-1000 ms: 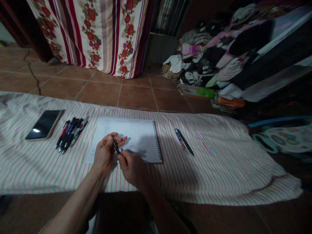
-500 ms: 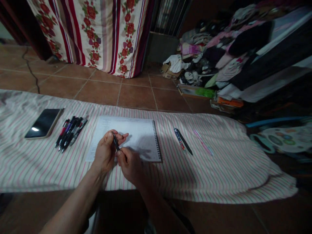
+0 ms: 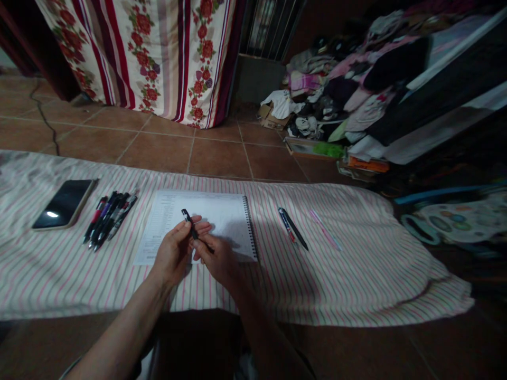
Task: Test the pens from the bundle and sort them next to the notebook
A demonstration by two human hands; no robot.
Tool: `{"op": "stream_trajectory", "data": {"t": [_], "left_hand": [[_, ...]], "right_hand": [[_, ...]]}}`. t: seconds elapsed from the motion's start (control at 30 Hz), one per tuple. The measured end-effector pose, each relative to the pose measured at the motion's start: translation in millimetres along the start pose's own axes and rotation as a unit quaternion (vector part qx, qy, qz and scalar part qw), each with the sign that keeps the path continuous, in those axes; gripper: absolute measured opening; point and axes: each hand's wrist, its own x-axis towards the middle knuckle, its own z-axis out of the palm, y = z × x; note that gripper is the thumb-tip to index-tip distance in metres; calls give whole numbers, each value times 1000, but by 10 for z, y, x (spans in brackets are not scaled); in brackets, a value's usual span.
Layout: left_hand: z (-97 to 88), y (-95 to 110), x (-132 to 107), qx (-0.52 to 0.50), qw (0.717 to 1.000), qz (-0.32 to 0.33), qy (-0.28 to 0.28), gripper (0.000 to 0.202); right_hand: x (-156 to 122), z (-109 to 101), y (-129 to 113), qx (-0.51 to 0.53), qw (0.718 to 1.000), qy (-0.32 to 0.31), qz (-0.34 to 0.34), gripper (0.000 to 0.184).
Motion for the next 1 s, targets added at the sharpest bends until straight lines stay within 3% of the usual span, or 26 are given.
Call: {"op": "stream_trajectory", "data": {"t": [0.2, 0.33, 0.43, 0.57, 0.73, 1.0], "left_hand": [[-4, -20, 15, -6, 1000, -11, 24, 16], [-35, -20, 53, -31, 998, 13, 53, 16], [-51, -30, 75, -41, 997, 24, 60, 15], [-35, -49, 78, -44, 997, 17, 59, 15], [-1, -95, 71, -18, 999, 19, 48, 7], [36, -137, 18, 61, 997, 8, 39, 13]], "right_hand": [[1, -81, 11, 59, 995, -54, 58, 34], [5, -177, 38, 31, 998, -21, 53, 40], [-6, -231, 51, -2, 1000, -9, 30, 33], [-48, -248, 64, 3, 999, -44, 10, 18], [-86, -265, 84, 9, 999, -44, 18, 15], [-159, -388, 96, 10, 1000, -14, 15, 13]]}}
